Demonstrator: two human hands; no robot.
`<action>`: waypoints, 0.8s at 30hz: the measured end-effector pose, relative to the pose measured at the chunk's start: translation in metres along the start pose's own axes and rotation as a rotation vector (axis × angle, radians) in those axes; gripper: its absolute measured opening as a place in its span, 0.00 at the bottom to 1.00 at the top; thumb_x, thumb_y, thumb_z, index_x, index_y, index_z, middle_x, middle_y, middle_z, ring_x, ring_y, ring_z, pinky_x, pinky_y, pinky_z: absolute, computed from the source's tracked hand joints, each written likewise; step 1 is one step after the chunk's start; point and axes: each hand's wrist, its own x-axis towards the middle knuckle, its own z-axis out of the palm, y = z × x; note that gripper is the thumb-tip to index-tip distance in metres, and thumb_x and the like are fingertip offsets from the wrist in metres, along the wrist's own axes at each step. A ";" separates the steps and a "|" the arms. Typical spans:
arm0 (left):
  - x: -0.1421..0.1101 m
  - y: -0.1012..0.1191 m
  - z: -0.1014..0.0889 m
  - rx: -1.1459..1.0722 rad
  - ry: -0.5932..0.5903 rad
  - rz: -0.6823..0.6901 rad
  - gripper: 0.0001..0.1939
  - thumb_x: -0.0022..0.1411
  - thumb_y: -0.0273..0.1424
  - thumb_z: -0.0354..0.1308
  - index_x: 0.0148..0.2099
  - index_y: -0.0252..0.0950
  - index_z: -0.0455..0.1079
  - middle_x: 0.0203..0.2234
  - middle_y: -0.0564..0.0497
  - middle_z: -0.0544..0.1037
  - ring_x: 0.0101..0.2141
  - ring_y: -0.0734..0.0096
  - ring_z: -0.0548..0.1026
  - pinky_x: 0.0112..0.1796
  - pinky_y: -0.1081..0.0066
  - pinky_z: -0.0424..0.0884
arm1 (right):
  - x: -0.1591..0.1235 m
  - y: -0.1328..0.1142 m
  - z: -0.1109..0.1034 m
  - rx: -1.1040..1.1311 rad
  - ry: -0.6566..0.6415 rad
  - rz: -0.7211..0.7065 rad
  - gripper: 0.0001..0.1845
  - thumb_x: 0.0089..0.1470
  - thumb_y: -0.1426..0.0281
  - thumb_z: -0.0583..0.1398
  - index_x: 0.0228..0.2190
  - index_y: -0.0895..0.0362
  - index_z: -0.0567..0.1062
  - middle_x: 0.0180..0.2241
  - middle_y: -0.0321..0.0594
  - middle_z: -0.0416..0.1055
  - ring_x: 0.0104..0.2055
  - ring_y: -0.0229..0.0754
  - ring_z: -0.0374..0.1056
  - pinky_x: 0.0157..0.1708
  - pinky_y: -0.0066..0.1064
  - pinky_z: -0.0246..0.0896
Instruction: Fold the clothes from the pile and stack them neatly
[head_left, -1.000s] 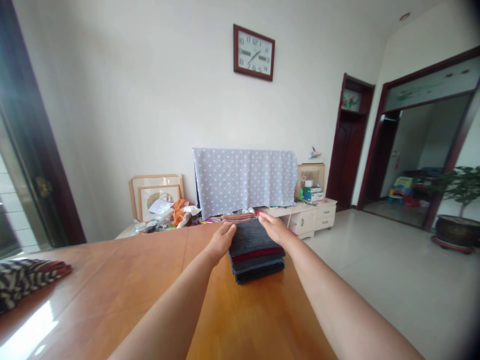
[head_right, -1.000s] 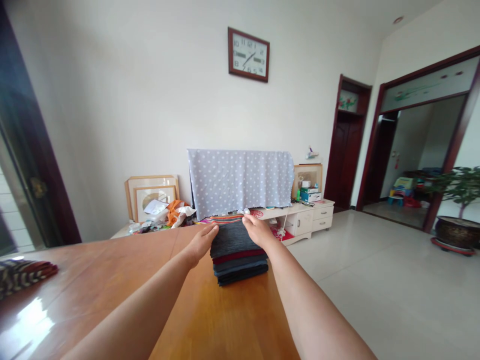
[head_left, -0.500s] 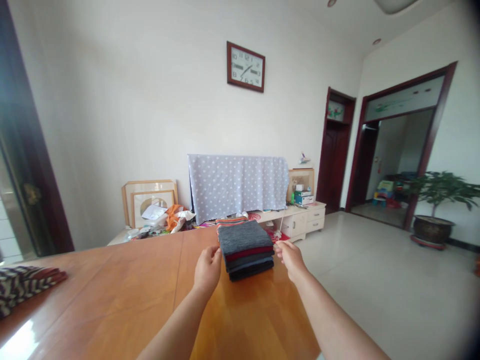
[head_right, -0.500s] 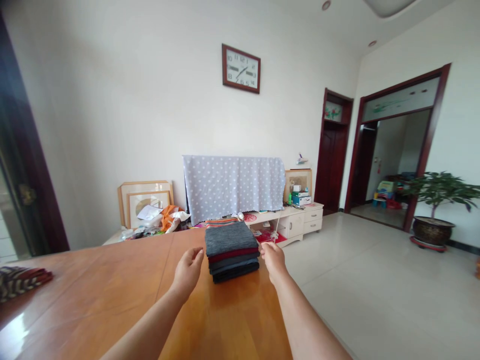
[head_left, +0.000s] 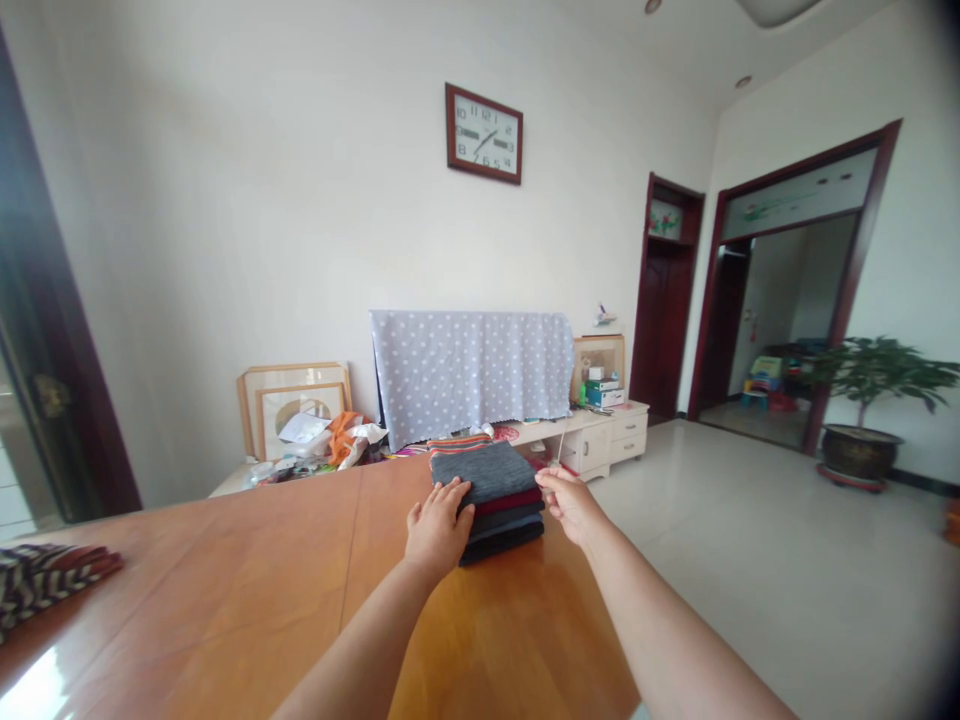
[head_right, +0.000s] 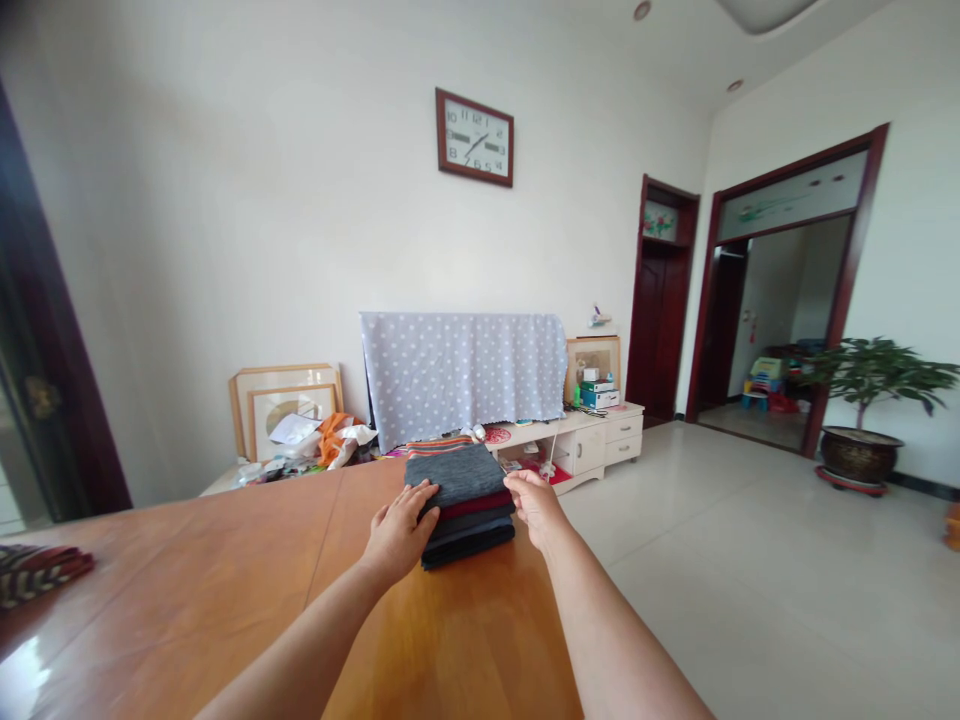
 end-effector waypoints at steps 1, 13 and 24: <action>0.000 0.000 -0.001 0.027 -0.014 -0.003 0.22 0.66 0.42 0.50 0.62 0.50 0.66 0.65 0.50 0.63 0.66 0.54 0.53 0.62 0.44 0.43 | 0.001 -0.001 0.000 0.020 -0.005 -0.001 0.14 0.40 0.65 0.67 0.31 0.55 0.72 0.22 0.29 0.64 0.19 0.28 0.56 0.15 0.20 0.37; 0.001 0.001 -0.002 0.132 -0.113 -0.019 0.26 0.68 0.44 0.45 0.66 0.51 0.58 0.68 0.52 0.57 0.67 0.54 0.51 0.61 0.37 0.42 | 0.008 0.004 -0.001 0.030 0.069 0.025 0.10 0.41 0.68 0.63 0.30 0.57 0.73 0.25 0.33 0.68 0.19 0.29 0.58 0.13 0.21 0.35; 0.000 0.002 -0.005 0.143 -0.144 -0.003 0.28 0.65 0.41 0.48 0.67 0.51 0.56 0.69 0.52 0.54 0.67 0.53 0.49 0.60 0.33 0.40 | 0.011 0.001 0.000 0.057 0.004 0.081 0.11 0.40 0.72 0.66 0.30 0.57 0.73 0.22 0.30 0.66 0.19 0.28 0.56 0.14 0.21 0.36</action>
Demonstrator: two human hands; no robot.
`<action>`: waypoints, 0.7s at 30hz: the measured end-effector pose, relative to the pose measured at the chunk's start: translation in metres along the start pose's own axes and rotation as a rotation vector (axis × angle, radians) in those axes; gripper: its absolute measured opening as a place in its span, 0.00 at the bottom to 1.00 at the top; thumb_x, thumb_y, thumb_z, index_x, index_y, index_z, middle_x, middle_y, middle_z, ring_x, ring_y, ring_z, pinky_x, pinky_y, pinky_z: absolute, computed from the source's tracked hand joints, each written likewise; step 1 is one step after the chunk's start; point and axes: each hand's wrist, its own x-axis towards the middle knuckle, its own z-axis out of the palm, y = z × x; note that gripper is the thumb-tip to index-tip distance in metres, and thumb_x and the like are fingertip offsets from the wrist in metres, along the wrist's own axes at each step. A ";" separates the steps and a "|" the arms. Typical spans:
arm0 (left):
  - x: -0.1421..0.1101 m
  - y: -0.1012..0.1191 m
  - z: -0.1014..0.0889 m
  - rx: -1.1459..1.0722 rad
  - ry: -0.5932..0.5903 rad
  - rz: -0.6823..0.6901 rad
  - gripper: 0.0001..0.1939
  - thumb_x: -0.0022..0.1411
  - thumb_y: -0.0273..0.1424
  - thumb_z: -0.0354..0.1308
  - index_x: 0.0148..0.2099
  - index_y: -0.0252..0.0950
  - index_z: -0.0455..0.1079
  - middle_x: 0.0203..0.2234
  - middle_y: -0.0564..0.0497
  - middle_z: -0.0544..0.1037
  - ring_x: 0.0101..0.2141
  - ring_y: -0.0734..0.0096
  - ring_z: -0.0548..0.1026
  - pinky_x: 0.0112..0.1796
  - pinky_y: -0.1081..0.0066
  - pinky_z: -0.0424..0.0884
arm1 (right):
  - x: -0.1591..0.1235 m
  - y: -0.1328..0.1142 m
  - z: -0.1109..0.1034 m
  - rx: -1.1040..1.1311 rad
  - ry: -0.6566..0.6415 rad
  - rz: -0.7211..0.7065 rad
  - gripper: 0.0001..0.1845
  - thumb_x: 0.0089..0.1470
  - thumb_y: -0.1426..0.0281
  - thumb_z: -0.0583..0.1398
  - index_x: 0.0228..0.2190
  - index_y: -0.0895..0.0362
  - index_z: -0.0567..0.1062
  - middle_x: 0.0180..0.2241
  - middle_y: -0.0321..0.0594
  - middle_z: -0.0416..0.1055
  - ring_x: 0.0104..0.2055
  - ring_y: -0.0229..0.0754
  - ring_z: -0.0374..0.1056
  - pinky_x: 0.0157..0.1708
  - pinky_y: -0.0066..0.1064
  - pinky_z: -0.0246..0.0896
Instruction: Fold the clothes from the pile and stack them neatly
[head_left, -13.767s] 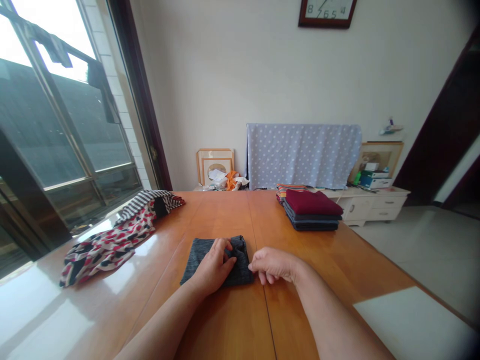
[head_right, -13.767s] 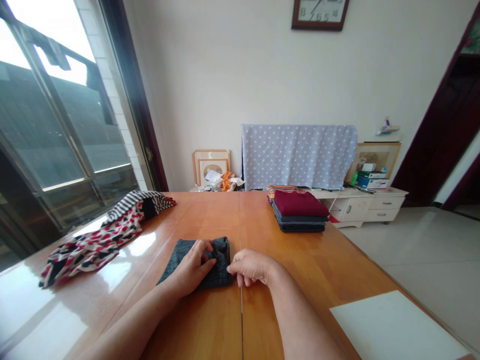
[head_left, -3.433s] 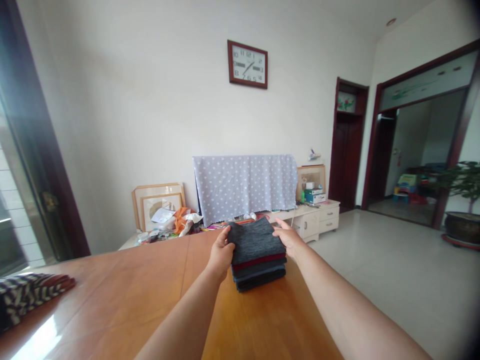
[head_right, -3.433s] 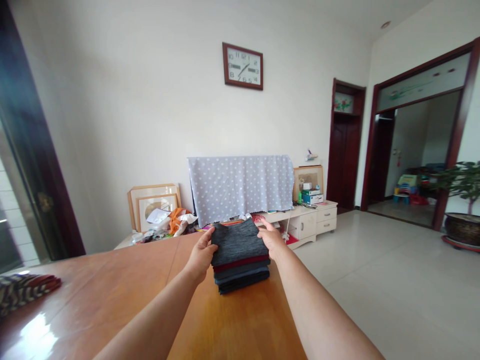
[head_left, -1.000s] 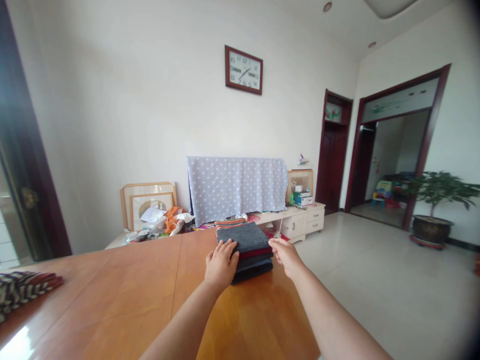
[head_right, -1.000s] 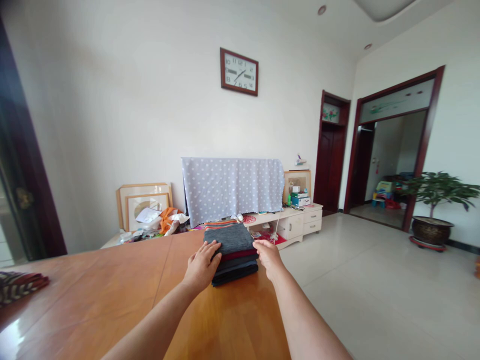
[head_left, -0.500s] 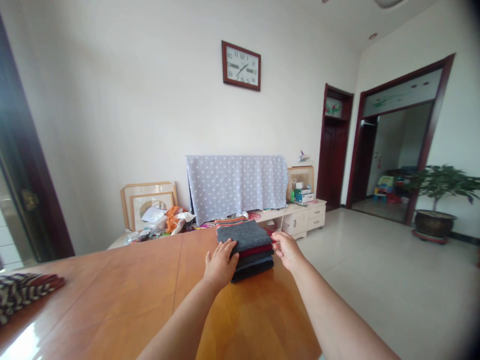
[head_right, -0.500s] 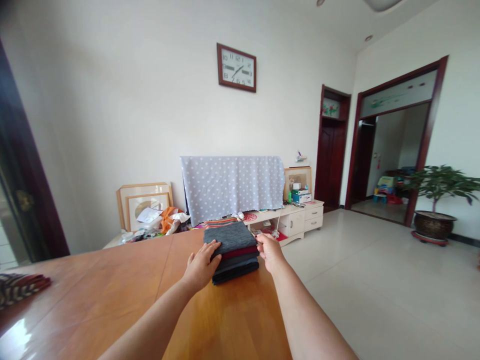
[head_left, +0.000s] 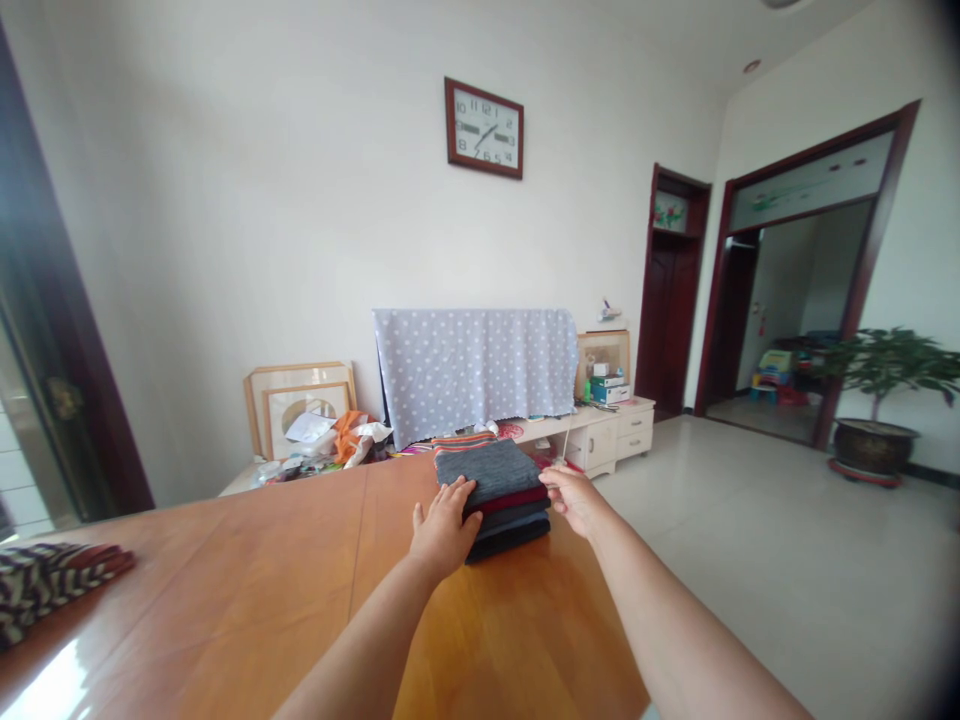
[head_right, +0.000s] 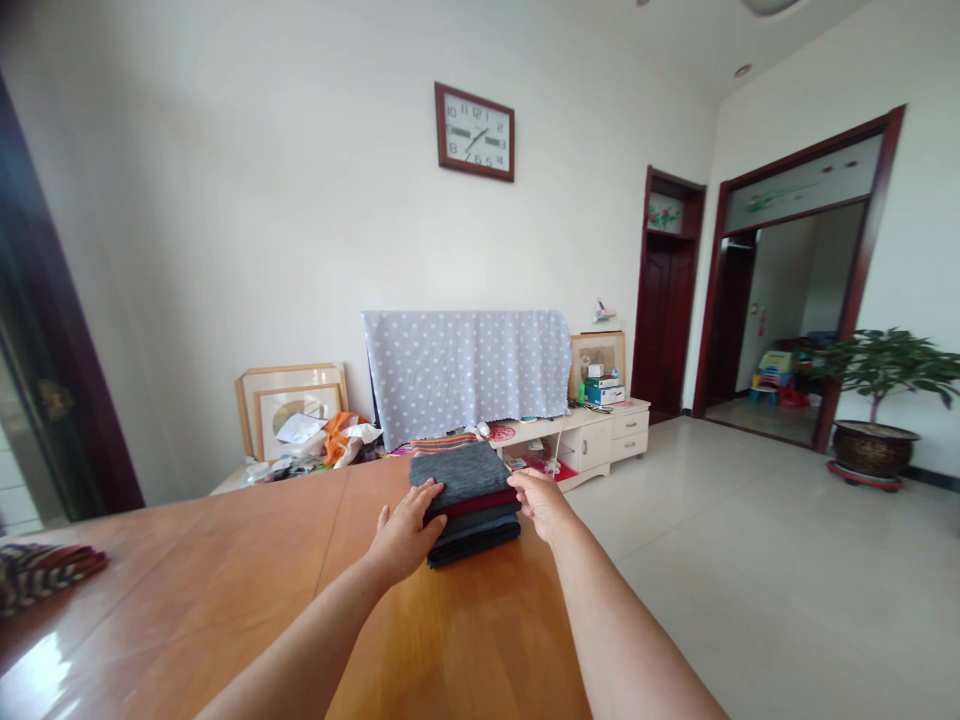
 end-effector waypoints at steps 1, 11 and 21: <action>0.000 0.000 0.000 0.002 0.000 0.001 0.28 0.65 0.41 0.49 0.67 0.51 0.55 0.69 0.52 0.54 0.67 0.53 0.49 0.59 0.33 0.40 | 0.001 0.000 0.000 0.021 0.001 0.013 0.10 0.42 0.72 0.66 0.30 0.57 0.72 0.22 0.30 0.66 0.19 0.28 0.56 0.14 0.21 0.37; 0.001 -0.004 0.004 0.019 -0.011 0.004 0.30 0.64 0.42 0.49 0.68 0.54 0.52 0.69 0.54 0.52 0.68 0.54 0.48 0.60 0.32 0.40 | 0.000 0.013 -0.007 0.114 0.076 0.087 0.07 0.51 0.66 0.62 0.29 0.57 0.70 0.20 0.30 0.63 0.16 0.28 0.52 0.13 0.21 0.38; 0.000 -0.006 0.004 0.027 -0.030 0.003 0.32 0.63 0.41 0.50 0.69 0.54 0.51 0.70 0.54 0.50 0.68 0.53 0.47 0.60 0.32 0.39 | -0.003 0.012 0.003 0.123 -0.020 0.093 0.13 0.48 0.67 0.68 0.29 0.55 0.68 0.18 0.24 0.56 0.14 0.25 0.44 0.12 0.19 0.35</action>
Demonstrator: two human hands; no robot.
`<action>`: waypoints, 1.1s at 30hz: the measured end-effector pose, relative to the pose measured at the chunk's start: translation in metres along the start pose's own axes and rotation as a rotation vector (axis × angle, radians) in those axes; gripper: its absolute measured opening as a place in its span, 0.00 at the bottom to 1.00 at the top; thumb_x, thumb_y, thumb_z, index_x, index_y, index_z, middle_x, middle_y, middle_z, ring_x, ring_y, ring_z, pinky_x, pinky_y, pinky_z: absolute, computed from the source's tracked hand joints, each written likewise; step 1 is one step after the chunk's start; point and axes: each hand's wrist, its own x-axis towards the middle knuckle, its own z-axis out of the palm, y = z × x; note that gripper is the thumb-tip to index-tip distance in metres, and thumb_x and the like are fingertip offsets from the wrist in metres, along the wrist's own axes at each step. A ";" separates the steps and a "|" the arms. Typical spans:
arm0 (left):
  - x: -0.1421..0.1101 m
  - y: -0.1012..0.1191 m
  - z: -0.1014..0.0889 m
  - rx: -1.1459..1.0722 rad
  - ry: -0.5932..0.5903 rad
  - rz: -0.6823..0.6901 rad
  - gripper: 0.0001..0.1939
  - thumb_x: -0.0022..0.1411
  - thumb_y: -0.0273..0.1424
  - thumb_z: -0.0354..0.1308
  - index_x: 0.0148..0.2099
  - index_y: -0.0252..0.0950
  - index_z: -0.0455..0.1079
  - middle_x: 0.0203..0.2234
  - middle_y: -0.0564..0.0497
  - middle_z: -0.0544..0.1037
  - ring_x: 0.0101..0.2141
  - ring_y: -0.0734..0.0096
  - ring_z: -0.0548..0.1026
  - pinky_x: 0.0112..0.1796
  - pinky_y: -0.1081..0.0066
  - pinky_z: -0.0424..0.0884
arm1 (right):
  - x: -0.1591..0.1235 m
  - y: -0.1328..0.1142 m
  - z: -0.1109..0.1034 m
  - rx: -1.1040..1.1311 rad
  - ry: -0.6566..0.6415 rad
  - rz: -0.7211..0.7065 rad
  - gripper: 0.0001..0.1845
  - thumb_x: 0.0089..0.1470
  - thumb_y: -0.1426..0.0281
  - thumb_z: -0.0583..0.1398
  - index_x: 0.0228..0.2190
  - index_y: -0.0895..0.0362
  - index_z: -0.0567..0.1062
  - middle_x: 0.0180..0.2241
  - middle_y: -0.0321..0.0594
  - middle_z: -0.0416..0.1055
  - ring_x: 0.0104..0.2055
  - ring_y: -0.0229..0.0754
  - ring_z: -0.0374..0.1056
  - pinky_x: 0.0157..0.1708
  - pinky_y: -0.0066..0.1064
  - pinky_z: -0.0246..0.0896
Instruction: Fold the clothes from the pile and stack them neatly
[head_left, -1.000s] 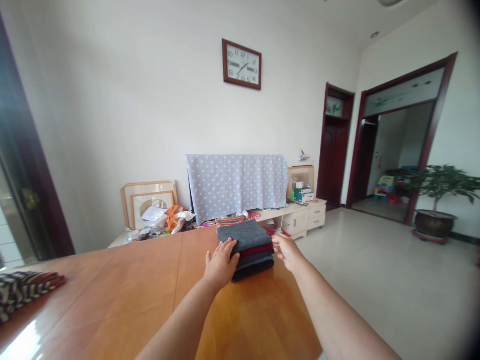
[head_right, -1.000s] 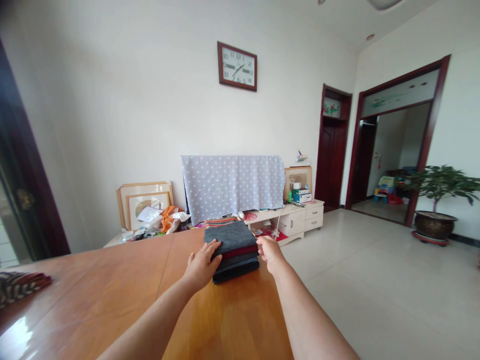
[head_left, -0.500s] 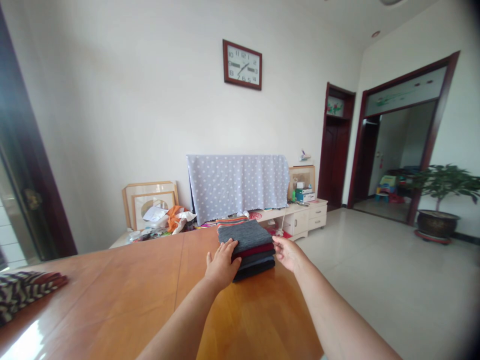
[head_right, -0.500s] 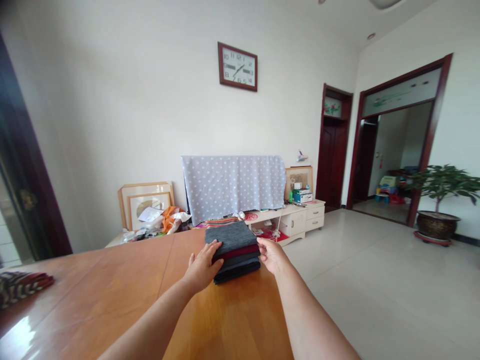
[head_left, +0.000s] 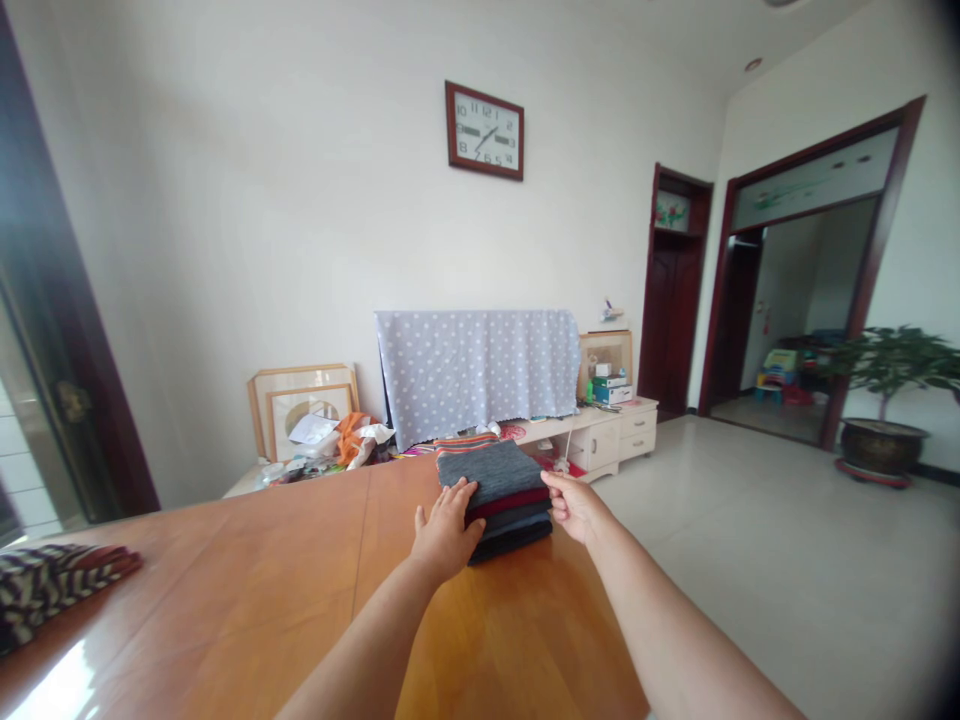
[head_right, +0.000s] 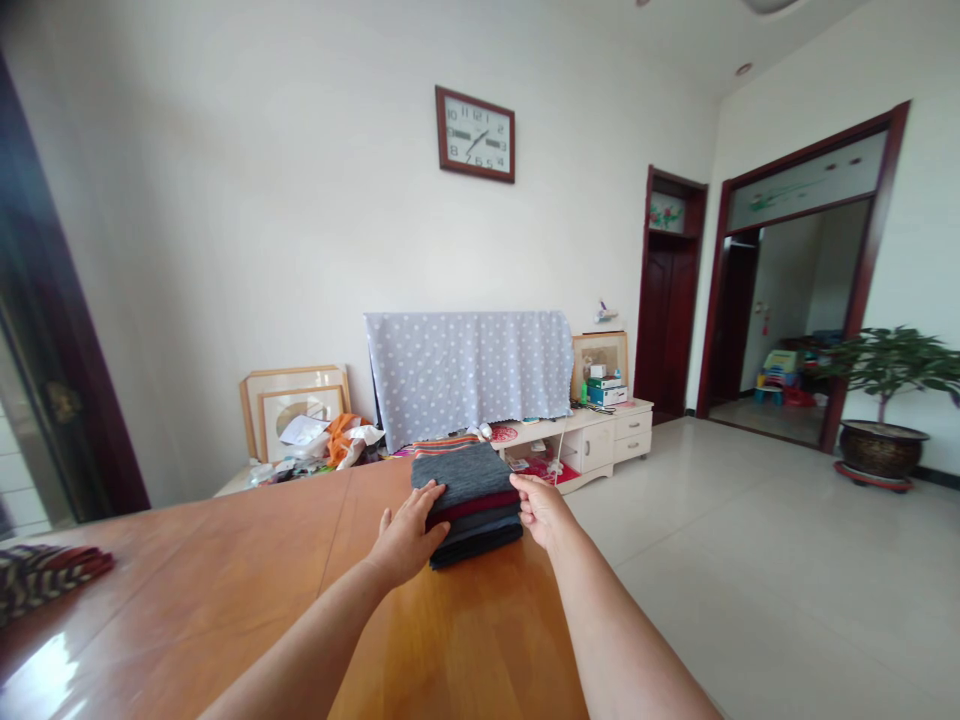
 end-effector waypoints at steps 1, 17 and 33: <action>0.000 0.000 0.000 -0.001 -0.001 0.001 0.33 0.63 0.41 0.51 0.69 0.54 0.51 0.70 0.54 0.50 0.68 0.53 0.46 0.60 0.32 0.39 | 0.001 0.002 0.001 0.008 0.010 0.008 0.12 0.50 0.66 0.67 0.29 0.55 0.67 0.18 0.24 0.55 0.14 0.25 0.44 0.12 0.19 0.36; -0.024 -0.015 0.006 -0.074 0.124 -0.100 0.43 0.62 0.35 0.51 0.73 0.31 0.36 0.71 0.40 0.44 0.69 0.57 0.42 0.64 0.57 0.48 | -0.032 0.012 0.006 -0.061 0.290 -0.164 0.12 0.48 0.62 0.63 0.32 0.55 0.68 0.19 0.27 0.63 0.15 0.28 0.53 0.14 0.21 0.42; -0.137 -0.050 -0.005 -0.111 0.047 -0.274 0.34 0.64 0.32 0.48 0.70 0.28 0.49 0.66 0.38 0.60 0.65 0.59 0.58 0.62 0.65 0.55 | -0.165 0.084 0.075 -0.459 -0.060 -0.016 0.04 0.50 0.69 0.59 0.25 0.55 0.67 0.16 0.28 0.63 0.16 0.31 0.53 0.17 0.23 0.44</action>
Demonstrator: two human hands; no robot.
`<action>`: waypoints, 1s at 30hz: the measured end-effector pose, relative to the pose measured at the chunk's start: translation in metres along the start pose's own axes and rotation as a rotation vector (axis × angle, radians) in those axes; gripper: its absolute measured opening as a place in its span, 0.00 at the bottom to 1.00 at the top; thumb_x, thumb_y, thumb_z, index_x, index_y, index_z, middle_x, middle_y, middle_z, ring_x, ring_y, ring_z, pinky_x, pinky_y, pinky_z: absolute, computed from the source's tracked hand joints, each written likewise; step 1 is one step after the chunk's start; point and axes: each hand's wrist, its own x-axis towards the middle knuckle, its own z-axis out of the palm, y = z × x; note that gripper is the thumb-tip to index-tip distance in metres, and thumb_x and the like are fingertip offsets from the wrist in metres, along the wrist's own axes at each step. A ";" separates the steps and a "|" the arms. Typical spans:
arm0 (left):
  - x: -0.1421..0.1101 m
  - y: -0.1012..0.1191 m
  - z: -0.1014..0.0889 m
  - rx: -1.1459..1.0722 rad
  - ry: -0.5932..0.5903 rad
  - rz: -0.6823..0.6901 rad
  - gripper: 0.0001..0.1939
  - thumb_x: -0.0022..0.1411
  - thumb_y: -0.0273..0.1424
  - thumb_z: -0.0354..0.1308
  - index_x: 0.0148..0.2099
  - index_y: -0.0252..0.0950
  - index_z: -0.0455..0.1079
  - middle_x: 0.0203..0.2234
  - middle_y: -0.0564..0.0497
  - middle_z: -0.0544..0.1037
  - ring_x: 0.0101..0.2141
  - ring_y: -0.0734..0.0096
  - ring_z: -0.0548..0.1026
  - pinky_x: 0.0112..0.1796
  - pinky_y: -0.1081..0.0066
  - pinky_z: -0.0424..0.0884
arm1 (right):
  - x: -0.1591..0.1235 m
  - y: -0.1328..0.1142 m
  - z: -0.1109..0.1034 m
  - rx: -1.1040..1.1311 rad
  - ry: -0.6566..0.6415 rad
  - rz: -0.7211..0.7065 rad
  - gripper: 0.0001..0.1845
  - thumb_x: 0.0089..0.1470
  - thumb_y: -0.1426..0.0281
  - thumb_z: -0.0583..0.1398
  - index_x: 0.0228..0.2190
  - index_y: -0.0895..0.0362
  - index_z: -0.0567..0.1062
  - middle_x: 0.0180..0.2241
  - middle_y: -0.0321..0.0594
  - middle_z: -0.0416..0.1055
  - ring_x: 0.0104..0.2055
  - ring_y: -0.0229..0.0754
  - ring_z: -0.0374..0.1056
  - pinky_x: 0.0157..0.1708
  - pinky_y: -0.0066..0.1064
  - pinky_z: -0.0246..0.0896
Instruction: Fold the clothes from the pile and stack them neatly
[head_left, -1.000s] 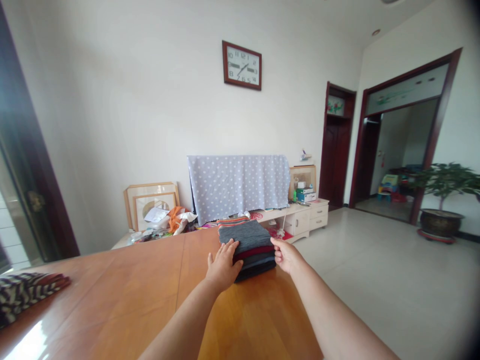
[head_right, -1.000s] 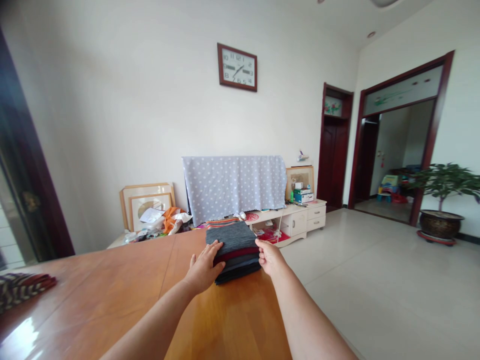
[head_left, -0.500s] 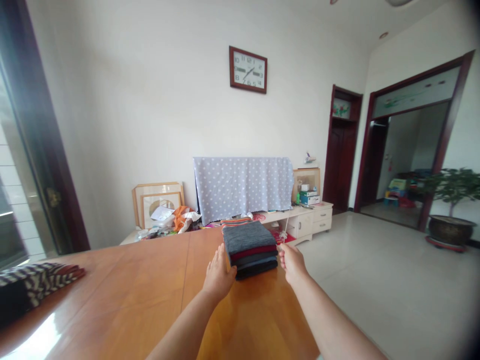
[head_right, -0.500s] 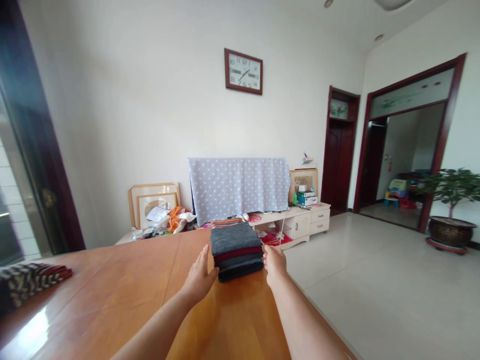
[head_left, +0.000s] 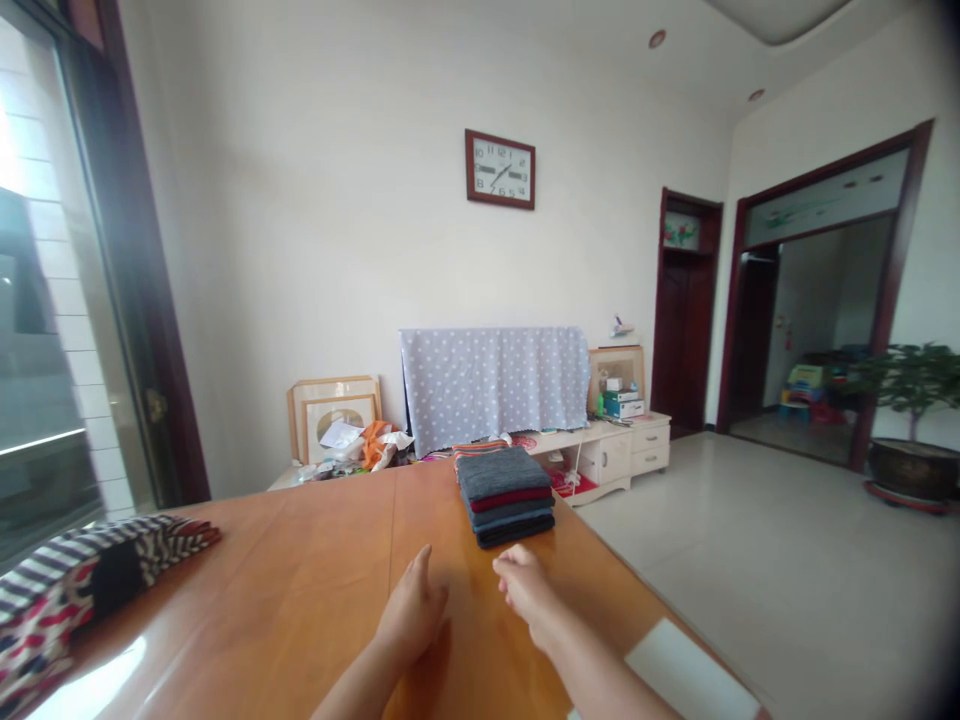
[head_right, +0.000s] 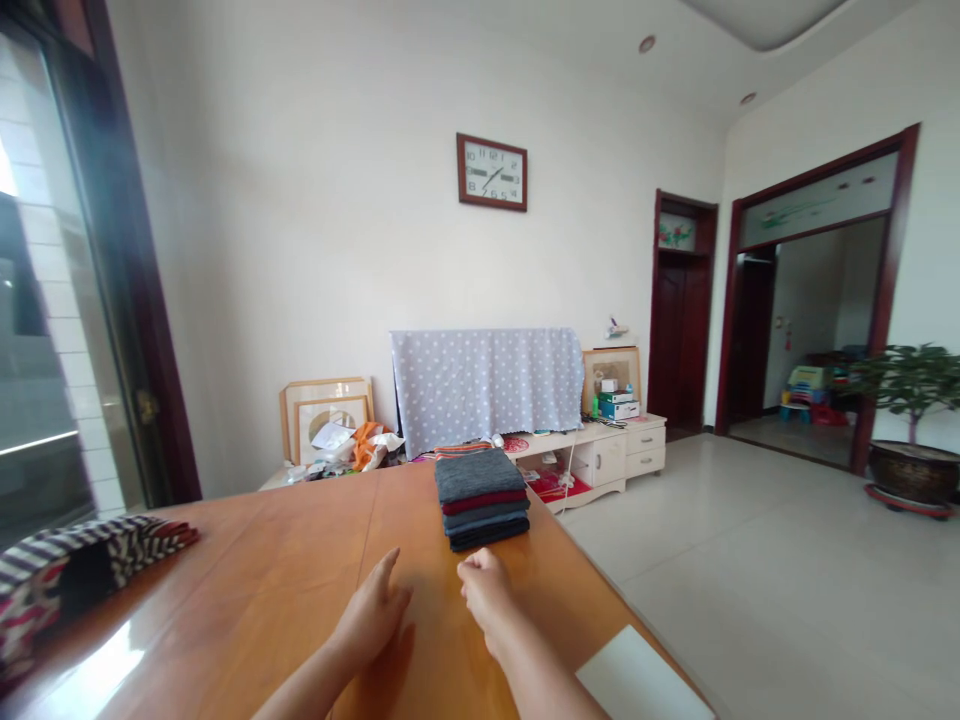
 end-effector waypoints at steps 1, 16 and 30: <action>-0.007 -0.006 -0.003 -0.005 0.006 -0.004 0.33 0.64 0.32 0.48 0.69 0.28 0.50 0.65 0.38 0.62 0.64 0.60 0.60 0.61 0.66 0.56 | -0.011 0.001 0.010 -0.073 -0.027 -0.023 0.03 0.49 0.70 0.58 0.26 0.55 0.68 0.17 0.28 0.63 0.18 0.32 0.55 0.19 0.23 0.46; -0.112 -0.108 -0.084 0.074 0.126 -0.111 0.31 0.64 0.36 0.46 0.66 0.27 0.56 0.59 0.37 0.70 0.58 0.60 0.70 0.58 0.64 0.63 | -0.102 0.009 0.064 -0.853 0.005 -0.399 0.05 0.55 0.71 0.57 0.31 0.50 0.73 0.33 0.38 0.76 0.33 0.43 0.69 0.28 0.31 0.46; -0.193 -0.128 -0.127 -0.019 0.268 -0.210 0.30 0.61 0.32 0.51 0.65 0.31 0.60 0.62 0.42 0.67 0.62 0.64 0.63 0.62 0.69 0.56 | -0.092 0.042 0.067 -0.881 -0.070 -0.499 0.09 0.54 0.65 0.56 0.23 0.50 0.65 0.24 0.37 0.71 0.26 0.44 0.64 0.27 0.32 0.40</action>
